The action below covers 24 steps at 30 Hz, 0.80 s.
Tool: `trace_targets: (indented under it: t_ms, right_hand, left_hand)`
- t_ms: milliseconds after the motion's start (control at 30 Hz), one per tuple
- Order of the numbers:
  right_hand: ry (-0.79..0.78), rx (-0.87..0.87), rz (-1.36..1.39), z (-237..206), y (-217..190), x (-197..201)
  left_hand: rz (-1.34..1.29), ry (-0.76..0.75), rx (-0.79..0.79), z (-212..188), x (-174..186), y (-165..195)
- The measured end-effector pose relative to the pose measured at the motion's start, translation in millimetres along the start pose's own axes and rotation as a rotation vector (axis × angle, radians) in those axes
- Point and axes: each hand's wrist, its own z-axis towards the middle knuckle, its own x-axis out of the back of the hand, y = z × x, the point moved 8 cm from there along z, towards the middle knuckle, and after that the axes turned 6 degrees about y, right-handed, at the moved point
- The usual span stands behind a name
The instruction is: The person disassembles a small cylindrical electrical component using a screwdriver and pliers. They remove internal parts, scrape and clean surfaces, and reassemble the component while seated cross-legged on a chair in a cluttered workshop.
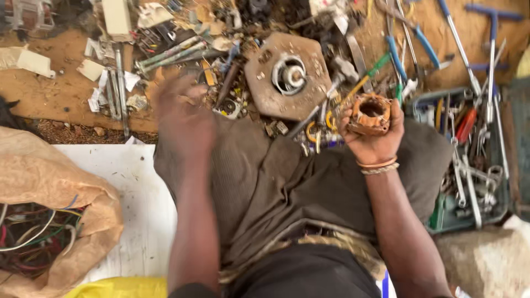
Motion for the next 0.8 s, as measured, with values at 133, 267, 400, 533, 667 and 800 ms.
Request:
trace_targets:
  t_ms: [133,267,400,533,667,800]
  right_hand:
    - [-0.074,-0.058,0.109,-24.5,19.0,-8.2]
    - [-0.057,-0.095,0.124,-30.7,29.2,-3.7]
    - [-0.140,-0.113,0.025,-36.0,39.6,-10.2]
    - [-0.095,-0.111,0.098,-39.4,45.5,-6.3]
    - [-0.028,-0.080,0.056,-38.8,45.0,2.6]
    - [-0.005,-0.103,0.066,-38.9,47.2,6.6]
  left_hand:
    - [0.478,-0.021,-0.177,-19.6,83.5,-80.0]
    - [0.643,-0.257,-0.322,-83.2,69.8,-156.8]
    - [0.449,-0.279,-0.381,-104.5,61.5,-178.4]
    - [0.482,-0.302,-0.502,-86.7,54.3,-153.1]
    - [0.462,-0.368,-0.423,-69.8,44.7,-130.2]
    - [0.266,-0.318,-0.327,-67.0,50.3,-125.3]
